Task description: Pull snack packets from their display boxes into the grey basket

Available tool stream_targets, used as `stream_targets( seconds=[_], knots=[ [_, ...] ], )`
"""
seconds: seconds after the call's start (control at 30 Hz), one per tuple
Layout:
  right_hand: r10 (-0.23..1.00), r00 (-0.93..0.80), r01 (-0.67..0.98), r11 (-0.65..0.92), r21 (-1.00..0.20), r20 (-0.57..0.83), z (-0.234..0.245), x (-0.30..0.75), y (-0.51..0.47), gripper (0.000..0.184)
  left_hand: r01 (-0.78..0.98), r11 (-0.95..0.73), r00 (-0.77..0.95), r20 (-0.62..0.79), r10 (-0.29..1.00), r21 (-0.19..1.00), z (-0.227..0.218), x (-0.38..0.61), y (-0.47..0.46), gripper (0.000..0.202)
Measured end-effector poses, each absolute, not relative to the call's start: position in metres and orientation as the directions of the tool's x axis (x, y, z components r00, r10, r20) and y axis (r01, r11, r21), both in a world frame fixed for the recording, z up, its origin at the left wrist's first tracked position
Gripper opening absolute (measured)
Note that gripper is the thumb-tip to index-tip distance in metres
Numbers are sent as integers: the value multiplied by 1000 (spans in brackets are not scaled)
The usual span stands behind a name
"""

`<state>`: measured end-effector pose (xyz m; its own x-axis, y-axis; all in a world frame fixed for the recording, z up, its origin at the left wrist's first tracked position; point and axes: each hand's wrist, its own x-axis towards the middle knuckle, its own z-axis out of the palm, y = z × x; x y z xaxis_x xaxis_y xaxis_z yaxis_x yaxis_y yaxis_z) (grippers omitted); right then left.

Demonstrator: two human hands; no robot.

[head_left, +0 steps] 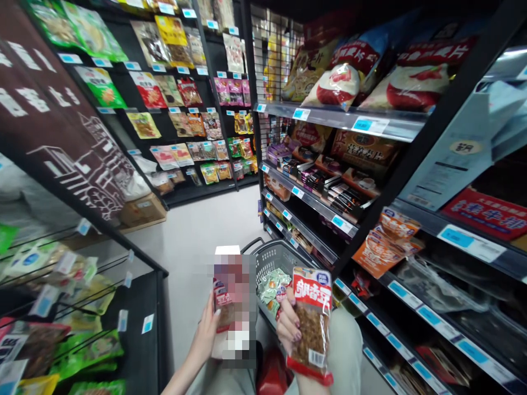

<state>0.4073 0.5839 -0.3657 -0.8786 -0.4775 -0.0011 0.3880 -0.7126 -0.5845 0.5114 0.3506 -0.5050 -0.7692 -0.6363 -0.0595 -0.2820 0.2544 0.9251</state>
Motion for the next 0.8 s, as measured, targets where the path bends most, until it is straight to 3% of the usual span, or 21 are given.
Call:
stream_targets(
  seconds=[0.1,0.23,0.53,0.7,0.8],
  knots=[
    [-462,-885,399,-819,-412,63,-375,406,588,29,-284,262,-770,-56,-636,922,-503,512,351,89],
    [-404,-893,328,-886,-327,199,-387,404,590,26,-284,268,-768,-51,-638,921,-500,512,352,89],
    [-327,-938,249,-862,-441,111,-391,406,598,33,-295,290,-765,-43,-643,910,-508,512,349,81],
    [-349,-937,318,-853,-414,-2,-392,408,599,34,-316,288,-763,-62,-643,904,-505,512,349,83],
    [-376,-924,361,-793,-491,-72,-390,408,600,36,-312,289,-766,-60,-639,905,-501,511,351,84]
  ],
)
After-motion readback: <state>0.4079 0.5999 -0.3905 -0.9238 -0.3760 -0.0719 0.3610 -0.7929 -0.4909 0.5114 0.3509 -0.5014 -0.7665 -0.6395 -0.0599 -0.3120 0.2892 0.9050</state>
